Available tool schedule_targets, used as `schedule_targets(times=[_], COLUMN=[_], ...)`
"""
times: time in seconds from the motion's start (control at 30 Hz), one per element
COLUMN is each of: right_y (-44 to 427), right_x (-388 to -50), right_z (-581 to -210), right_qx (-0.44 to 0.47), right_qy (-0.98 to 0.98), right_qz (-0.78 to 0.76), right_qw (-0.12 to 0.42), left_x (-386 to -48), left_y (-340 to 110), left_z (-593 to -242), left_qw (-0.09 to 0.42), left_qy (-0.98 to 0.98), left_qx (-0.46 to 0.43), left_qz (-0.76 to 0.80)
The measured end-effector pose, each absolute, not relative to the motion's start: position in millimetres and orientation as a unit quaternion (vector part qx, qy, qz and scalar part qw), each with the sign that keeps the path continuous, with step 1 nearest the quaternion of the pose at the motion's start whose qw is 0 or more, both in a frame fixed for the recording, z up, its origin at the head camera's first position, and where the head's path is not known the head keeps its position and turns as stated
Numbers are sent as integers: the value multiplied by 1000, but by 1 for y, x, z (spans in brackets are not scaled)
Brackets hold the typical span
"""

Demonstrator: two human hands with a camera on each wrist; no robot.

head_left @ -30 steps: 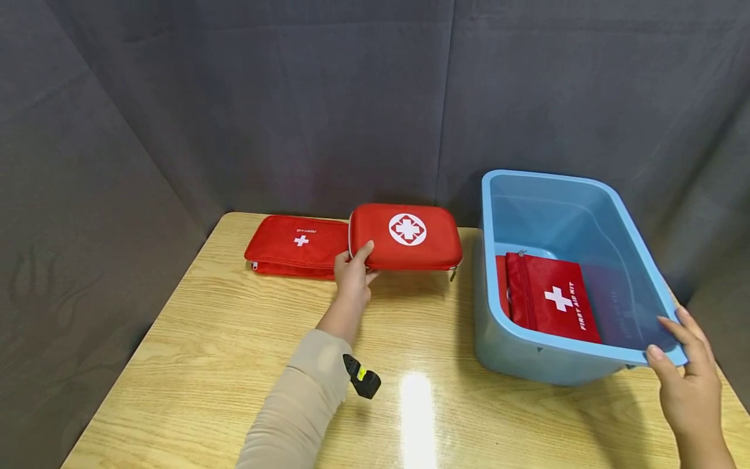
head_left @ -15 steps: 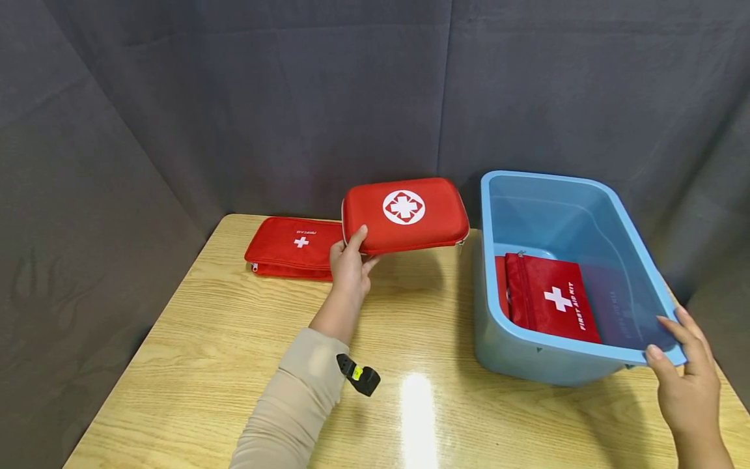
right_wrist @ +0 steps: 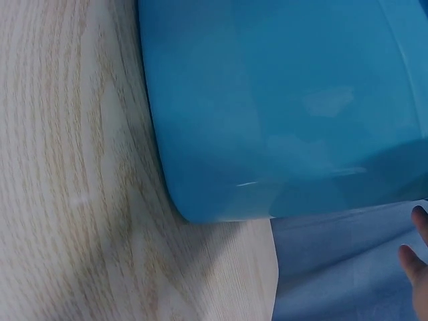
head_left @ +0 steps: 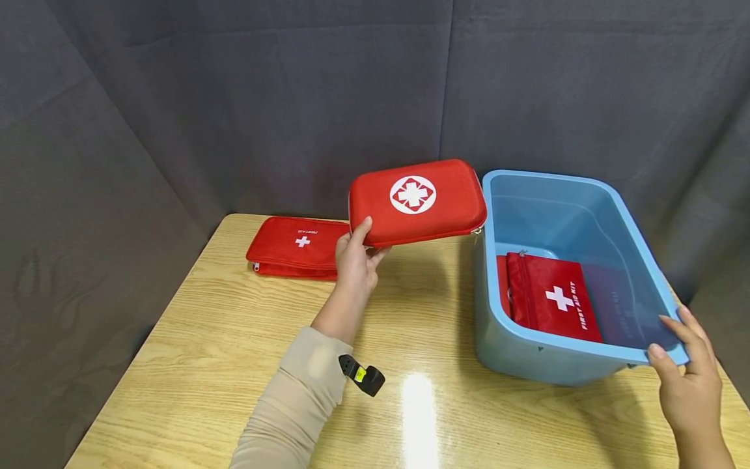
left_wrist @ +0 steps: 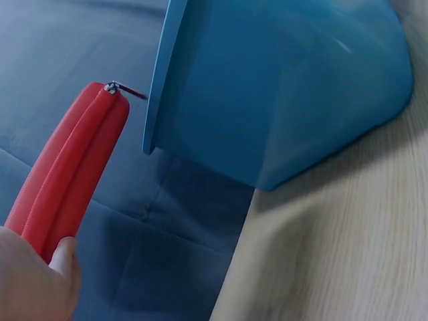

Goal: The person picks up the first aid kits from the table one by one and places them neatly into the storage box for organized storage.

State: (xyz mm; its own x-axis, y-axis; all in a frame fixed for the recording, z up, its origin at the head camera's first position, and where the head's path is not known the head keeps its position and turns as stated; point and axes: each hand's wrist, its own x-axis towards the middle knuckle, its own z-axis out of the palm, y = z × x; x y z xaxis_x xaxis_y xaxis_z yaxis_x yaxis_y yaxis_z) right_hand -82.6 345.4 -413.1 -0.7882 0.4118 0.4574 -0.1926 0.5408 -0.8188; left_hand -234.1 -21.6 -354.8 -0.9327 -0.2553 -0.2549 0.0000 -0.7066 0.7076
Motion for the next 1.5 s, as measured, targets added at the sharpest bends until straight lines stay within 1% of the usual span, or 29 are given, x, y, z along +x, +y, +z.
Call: schedule_targets(times=[0.67, 1.03, 1.5], right_y=[344, 342, 343], right_x=[-82, -82, -84], right_z=[-414, -413, -413], right_qx=[-70, -69, -73], right_qy=[-814, -814, -815], right_qz=[480, 480, 481], right_qw=[319, 319, 314], left_x=[-232, -233, -234], left_y=[-8, 1, 12], left_z=[-348, -346, -348], left_qw=[40, 25, 1], left_qy=[-383, -396, -429], left_qx=[144, 111, 107], left_qz=[-912, -911, -897])
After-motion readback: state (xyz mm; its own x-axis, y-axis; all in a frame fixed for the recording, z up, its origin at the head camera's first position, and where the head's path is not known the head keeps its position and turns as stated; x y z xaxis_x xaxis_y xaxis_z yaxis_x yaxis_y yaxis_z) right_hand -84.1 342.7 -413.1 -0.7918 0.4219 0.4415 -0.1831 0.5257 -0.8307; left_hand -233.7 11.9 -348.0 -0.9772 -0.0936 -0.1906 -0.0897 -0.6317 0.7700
